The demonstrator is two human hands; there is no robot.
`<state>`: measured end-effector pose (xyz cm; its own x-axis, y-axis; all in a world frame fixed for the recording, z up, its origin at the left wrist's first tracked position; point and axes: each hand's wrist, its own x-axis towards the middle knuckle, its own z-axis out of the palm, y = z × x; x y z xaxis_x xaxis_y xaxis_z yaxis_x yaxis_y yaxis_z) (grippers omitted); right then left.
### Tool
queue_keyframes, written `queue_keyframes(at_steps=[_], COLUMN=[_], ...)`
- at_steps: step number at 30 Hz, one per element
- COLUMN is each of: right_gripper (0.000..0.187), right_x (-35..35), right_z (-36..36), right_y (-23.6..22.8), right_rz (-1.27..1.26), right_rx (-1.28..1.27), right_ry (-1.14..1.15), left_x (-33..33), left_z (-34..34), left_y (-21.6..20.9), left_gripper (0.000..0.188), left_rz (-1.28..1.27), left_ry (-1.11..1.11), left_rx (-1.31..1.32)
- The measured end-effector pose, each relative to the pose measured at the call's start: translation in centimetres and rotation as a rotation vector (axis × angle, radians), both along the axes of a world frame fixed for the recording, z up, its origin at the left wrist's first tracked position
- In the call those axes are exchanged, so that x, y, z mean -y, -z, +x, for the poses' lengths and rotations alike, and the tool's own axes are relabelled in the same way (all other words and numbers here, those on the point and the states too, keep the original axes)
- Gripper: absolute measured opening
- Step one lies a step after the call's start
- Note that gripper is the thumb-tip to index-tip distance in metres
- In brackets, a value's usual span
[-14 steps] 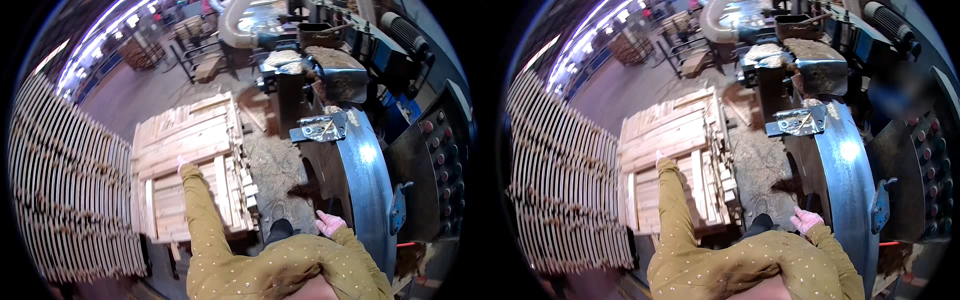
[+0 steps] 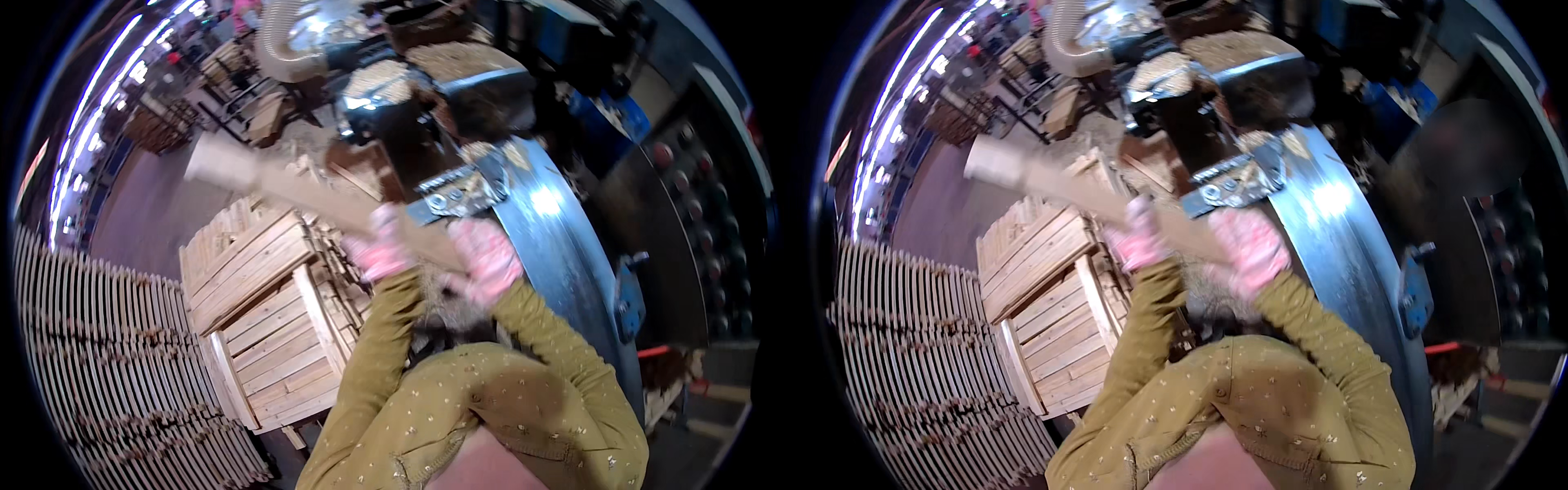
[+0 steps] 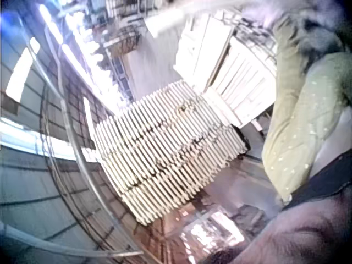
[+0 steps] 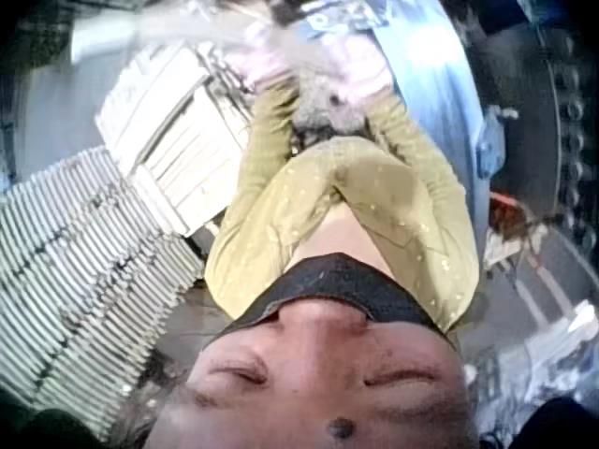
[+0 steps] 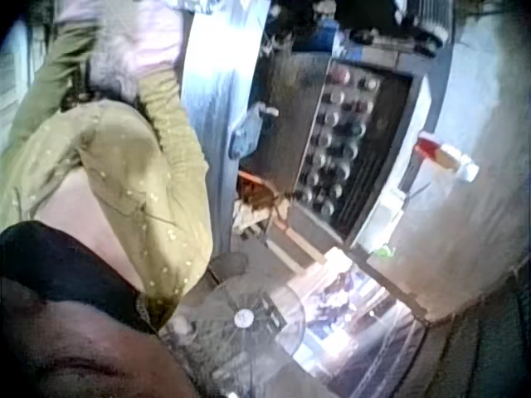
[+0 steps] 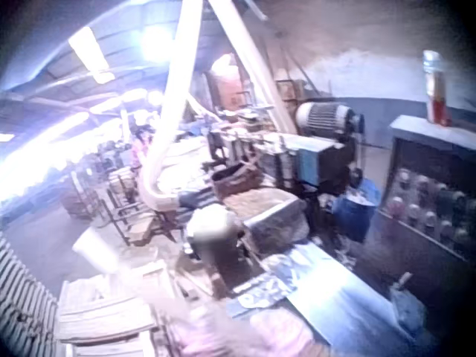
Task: The person organizes and stacks thin wooden strips on a workbench, then moves to a machine to process them. They feed the strips one by one into a planer or jointer, guiding them through the machine and stacking the finished pieces on a nearby rack.
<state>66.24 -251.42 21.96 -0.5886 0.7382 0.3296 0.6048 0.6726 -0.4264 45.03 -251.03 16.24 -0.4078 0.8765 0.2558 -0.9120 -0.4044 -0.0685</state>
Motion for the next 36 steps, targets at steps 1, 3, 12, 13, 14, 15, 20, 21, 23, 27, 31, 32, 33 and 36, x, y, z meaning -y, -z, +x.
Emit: queue_keyframes(at_steps=[1, 3, 12, 13, 14, 15, 20, 21, 23, 27, 31, 32, 33, 36], right_gripper=[0.060, 0.062, 0.051, 0.048, 0.046, 0.044, 0.052, 0.048, 0.049, 0.051, 0.064, 0.061, 0.065, 0.063], right_x=[0.2, 1.4, 23.5, 21.3, 19.1, 15.4, 4.2, 1.9, -4.0, -10.4, -4.8, -1.6, 1.7, 11.5], right_z=[2.6, 10.6, 29.4, 28.0, 26.8, 24.8, 20.1, 18.6, 18.4, 11.9, 14.0, 16.2, 18.4, 23.1], right_y=[1.5, 5.4, 9.6, 9.8, 9.9, 9.7, 10.2, 9.5, 11.4, 10.0, 8.5, 8.4, 8.5, 8.7], right_rz=[0.017, 0.441, -0.028, 0.129, 0.285, 0.509, 0.353, 0.038, -1.007, -0.468, 0.329, 0.226, 0.300, 0.253], right_rx=[0.002, -0.198, 0.517, 0.481, 0.450, 0.333, 0.043, -0.193, -0.926, -1.071, -0.067, -0.017, 0.041, 0.254], right_ry=[0.091, 0.205, 0.536, 0.559, 0.591, 0.607, 0.859, 0.808, 0.686, 0.744, 0.630, 0.646, 0.645, 0.761], left_x=[-1.6, -1.5, 8.0, 8.0, 7.4, 6.7, 6.6, 6.6, 7.0, 11.0, 11.5, 11.2, 10.3, 7.1], left_z=[5.0, 15.6, 22.5, 21.2, 19.5, 17.3, 1.0, -3.7, -14.5, -30.9, -36.9, -37.0, -36.3, -27.6], left_y=[-0.7, -3.9, 5.5, 6.3, 4.9, 3.4, 1.1, 1.8, 2.7, 7.0, 8.6, 8.5, 8.3, 4.6], left_gripper=[0.047, 0.046, 0.041, 0.042, 0.042, 0.041, 0.036, 0.028, 0.020, 0.019, 0.021, 0.022, 0.023, 0.028], left_rz=[-0.200, -0.880, -0.643, -0.678, -0.777, -0.785, -1.037, -1.215, -1.709, -2.287, -2.387, -2.377, -2.332, -1.969], left_ry=[0.072, -0.262, 0.849, 0.749, 0.670, 0.609, -0.090, -0.102, -0.321, -0.574, -0.538, -0.576, -0.636, -0.930], left_rx=[-0.082, -1.210, -1.107, -1.041, -1.058, -1.065, -1.325, -1.269, -1.643, -1.782, -1.728, -1.731, -1.744, -1.793])
